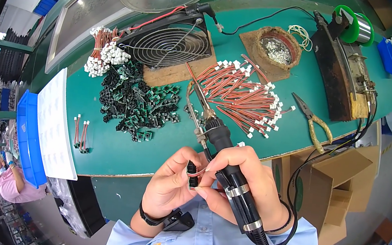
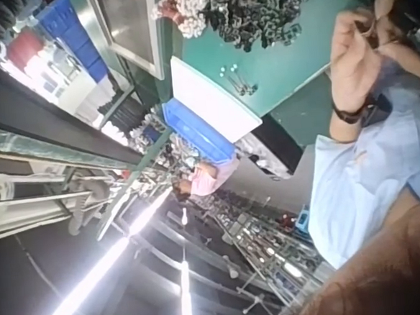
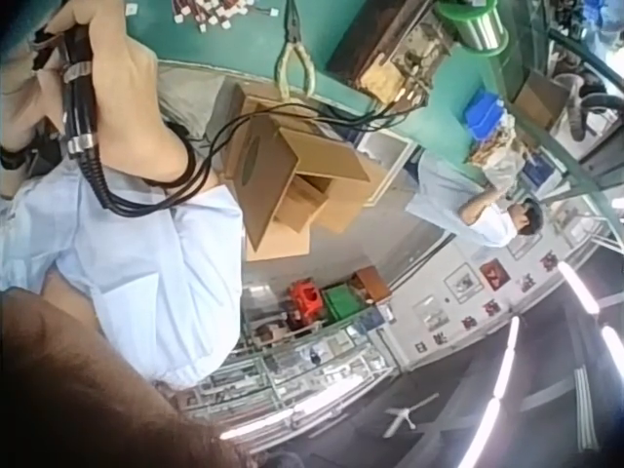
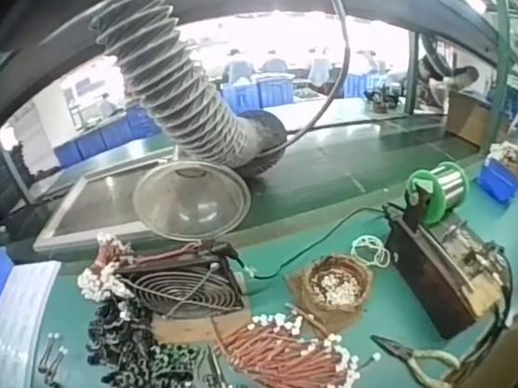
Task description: The person solders wires to circuit boards using a soldering iron and then sets each finished assembly onto the table. This process is repeated for several circuit boards throughout the video.
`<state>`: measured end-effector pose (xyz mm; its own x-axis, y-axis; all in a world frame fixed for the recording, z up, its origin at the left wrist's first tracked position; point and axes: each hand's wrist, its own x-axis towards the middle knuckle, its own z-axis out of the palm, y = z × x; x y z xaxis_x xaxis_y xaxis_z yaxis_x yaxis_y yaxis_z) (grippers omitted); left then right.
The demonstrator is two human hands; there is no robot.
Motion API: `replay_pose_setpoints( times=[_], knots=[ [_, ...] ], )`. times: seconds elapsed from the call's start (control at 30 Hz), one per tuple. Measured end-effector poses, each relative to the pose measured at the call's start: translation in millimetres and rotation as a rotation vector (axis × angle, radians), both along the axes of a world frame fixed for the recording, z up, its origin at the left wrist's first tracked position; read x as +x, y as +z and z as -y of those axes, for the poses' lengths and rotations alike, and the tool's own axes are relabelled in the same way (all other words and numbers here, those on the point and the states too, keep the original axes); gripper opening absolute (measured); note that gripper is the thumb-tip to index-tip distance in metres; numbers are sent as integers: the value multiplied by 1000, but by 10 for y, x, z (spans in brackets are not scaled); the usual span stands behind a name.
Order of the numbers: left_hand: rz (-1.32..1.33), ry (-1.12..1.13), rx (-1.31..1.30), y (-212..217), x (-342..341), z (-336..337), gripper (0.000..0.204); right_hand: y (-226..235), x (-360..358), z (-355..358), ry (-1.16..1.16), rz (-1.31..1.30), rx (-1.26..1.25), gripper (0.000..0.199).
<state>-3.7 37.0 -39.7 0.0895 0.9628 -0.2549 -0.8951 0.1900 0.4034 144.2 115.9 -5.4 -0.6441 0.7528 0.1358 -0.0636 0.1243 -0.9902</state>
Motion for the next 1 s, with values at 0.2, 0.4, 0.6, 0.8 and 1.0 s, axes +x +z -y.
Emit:
replay_pose_setpoints(
  times=[0.2, 0.4, 0.6, 0.8, 1.0],
  knots=[
    [-3, 7, -12, 6, 4, 5, 19, -17, -1, 3, 1, -14, -2, 41],
    [7, 28, -47, -2, -6, 23, 18, -10, 13, -13, 35, 5, 1, 41],
    [91, 88, -14, -37, 12, 36, 22, 6, 0, -6, 18, -3, 11, 41],
    [40, 107, -40, -12, 22, 37, 24, 25, 7, -21, 12, 1, 43, 42],
    [-160, 39, 53, 24, -8, 30, 19, 40, 17, -11, 5, 31, 63, 42]
  ],
)
